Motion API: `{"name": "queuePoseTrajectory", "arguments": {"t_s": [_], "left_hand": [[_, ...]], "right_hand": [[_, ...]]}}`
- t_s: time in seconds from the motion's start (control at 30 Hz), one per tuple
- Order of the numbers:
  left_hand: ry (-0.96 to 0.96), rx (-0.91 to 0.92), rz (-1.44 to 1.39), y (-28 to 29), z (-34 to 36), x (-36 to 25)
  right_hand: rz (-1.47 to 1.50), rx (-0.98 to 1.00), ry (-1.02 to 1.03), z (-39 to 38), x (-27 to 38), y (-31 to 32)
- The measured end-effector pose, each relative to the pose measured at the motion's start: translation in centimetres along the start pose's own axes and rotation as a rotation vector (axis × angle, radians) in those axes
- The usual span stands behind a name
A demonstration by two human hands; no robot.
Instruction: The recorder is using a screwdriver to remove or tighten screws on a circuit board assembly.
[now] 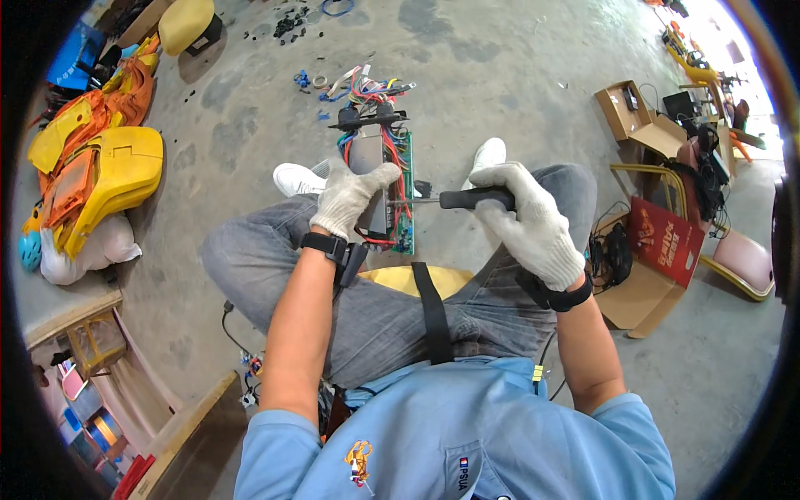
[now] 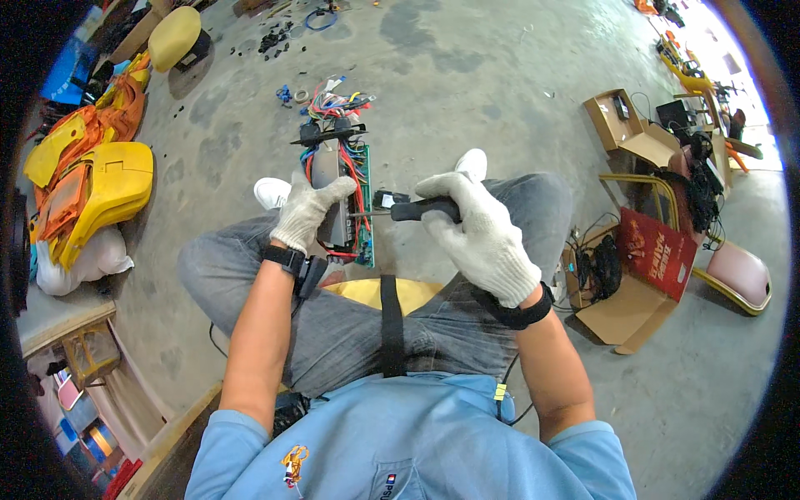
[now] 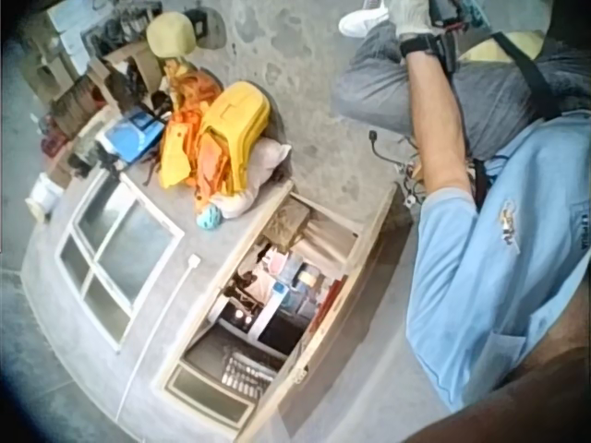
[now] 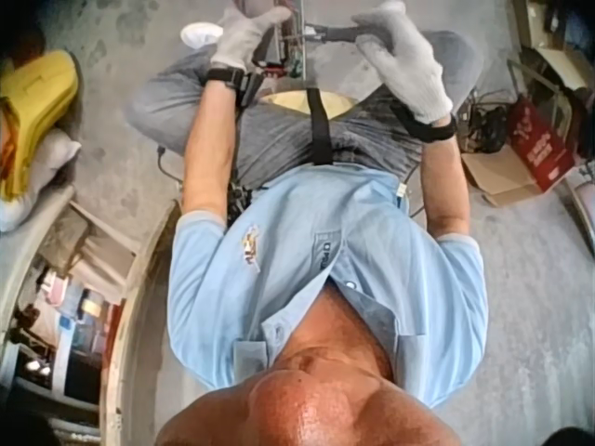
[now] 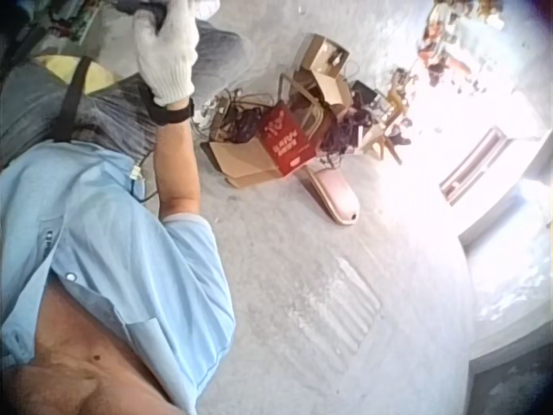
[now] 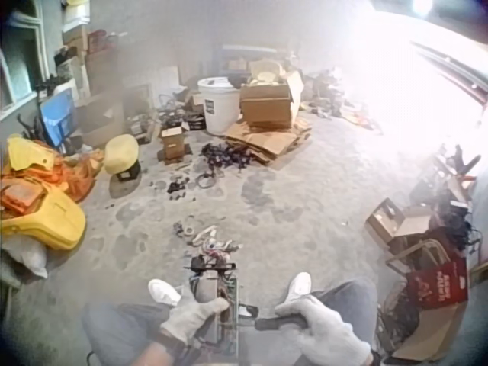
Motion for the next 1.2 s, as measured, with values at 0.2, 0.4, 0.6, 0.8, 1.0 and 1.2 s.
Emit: {"name": "queuePoseTrajectory", "arguments": {"t_s": [0.2,0.4,0.6,0.8,1.0,1.2], "left_hand": [[-0.012,0.002,0.002,0.0,-0.1,-0.1],[-0.003,-0.019,0.116,0.1,-0.6,-1.0],[-0.021,0.027,-0.03,-0.2,-0.9,-1.3],[-0.043,0.031,-0.029,0.1,-0.6,-0.7],[0.012,0.052,-0.051,-0.1,-0.8,-1.2],[-0.034,-0.01,0.016,0.0,-0.2,0.0]], "right_hand": [[-0.122,-0.074,-0.072,0.1,0.7,-0.1],[-0.017,0.06,0.021,0.2,-0.9,0.1],[-0.055,-0.098,-0.034,-0.1,0.7,-0.3],[0.02,0.062,-0.164,0.2,-0.2,0.1],[-0.008,-0.049,-0.003,0.0,0.1,-0.1],[-0.033,0.033,-0.119,0.4,-1.4,-0.3]]}}
Point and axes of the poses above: each hand's wrist, its own z-axis towards the middle knuckle, its own y-axis out of the back of the hand, x = y × z, the point moved 3 cm from there along z, towards the middle knuckle, and after that the axes turned 2 degrees about -y, right-handed, at the moved point
